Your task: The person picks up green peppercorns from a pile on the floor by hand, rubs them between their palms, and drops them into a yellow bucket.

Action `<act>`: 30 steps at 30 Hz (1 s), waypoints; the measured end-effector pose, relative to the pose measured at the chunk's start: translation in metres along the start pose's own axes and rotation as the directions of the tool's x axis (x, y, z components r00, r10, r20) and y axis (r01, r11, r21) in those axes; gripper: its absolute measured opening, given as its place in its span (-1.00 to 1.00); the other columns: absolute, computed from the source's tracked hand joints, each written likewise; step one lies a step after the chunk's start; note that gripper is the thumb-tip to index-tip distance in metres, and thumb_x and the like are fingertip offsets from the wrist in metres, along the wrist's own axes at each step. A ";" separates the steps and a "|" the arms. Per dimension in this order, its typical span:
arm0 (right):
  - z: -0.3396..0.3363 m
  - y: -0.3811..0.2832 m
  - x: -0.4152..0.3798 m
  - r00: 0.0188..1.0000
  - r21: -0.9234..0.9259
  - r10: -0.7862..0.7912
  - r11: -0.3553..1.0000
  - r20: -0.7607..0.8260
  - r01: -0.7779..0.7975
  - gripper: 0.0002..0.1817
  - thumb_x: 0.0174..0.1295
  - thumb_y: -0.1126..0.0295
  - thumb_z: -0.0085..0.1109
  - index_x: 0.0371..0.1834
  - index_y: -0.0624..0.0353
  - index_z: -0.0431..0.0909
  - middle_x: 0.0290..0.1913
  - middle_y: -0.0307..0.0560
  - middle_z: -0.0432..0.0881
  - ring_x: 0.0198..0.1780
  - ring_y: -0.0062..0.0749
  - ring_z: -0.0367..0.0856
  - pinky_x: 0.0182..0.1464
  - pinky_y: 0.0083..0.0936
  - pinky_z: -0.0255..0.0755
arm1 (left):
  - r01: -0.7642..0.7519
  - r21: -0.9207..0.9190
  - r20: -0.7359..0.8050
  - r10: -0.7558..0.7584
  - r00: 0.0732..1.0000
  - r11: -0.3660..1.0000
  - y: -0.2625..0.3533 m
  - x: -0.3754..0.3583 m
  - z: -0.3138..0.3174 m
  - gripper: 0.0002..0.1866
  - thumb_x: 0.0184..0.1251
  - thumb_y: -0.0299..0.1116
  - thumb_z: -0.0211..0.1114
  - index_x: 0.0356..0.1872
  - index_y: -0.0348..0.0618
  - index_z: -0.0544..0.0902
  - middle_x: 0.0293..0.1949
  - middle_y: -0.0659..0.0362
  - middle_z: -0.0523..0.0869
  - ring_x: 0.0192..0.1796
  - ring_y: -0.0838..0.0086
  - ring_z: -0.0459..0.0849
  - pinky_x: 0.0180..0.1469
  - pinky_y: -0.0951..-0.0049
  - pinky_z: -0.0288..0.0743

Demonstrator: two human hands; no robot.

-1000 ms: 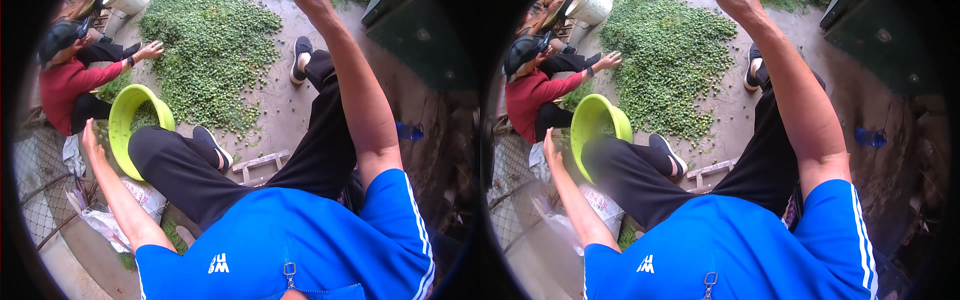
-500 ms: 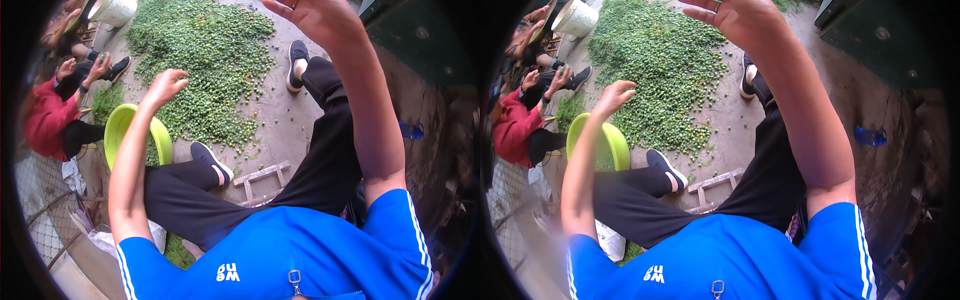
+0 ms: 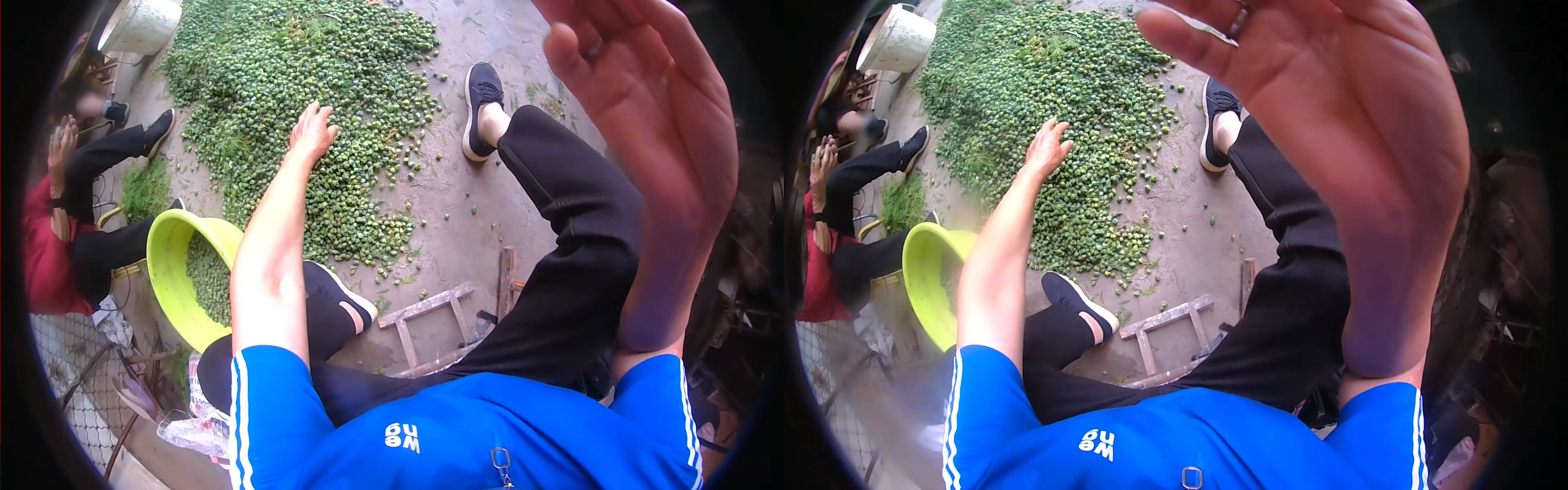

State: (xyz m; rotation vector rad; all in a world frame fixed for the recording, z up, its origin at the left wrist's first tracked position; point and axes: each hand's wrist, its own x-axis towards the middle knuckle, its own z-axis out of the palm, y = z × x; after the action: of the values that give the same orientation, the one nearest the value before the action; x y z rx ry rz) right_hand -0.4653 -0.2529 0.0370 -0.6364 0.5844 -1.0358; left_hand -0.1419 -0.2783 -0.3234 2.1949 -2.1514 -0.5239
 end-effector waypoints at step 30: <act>0.007 0.044 0.025 0.958 -0.060 0.221 0.975 0.185 -0.214 -0.71 0.37 0.26 0.00 0.04 0.16 0.50 -0.01 -0.10 0.62 0.00 -0.34 0.61 0.03 -0.33 0.49 | 0.123 -0.681 0.265 -0.086 0.960 -0.722 0.000 -0.134 -0.042 -0.82 0.24 -0.29 0.24 -0.14 0.05 0.59 -0.30 0.17 0.65 -0.43 0.48 0.54 -0.57 0.57 0.29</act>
State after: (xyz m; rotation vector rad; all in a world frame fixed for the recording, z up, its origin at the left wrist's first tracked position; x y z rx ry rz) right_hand -0.4244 -0.2583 0.0064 -0.6817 0.4954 -0.7487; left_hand -0.1304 -0.1563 -0.2546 0.7969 -0.0104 -1.6196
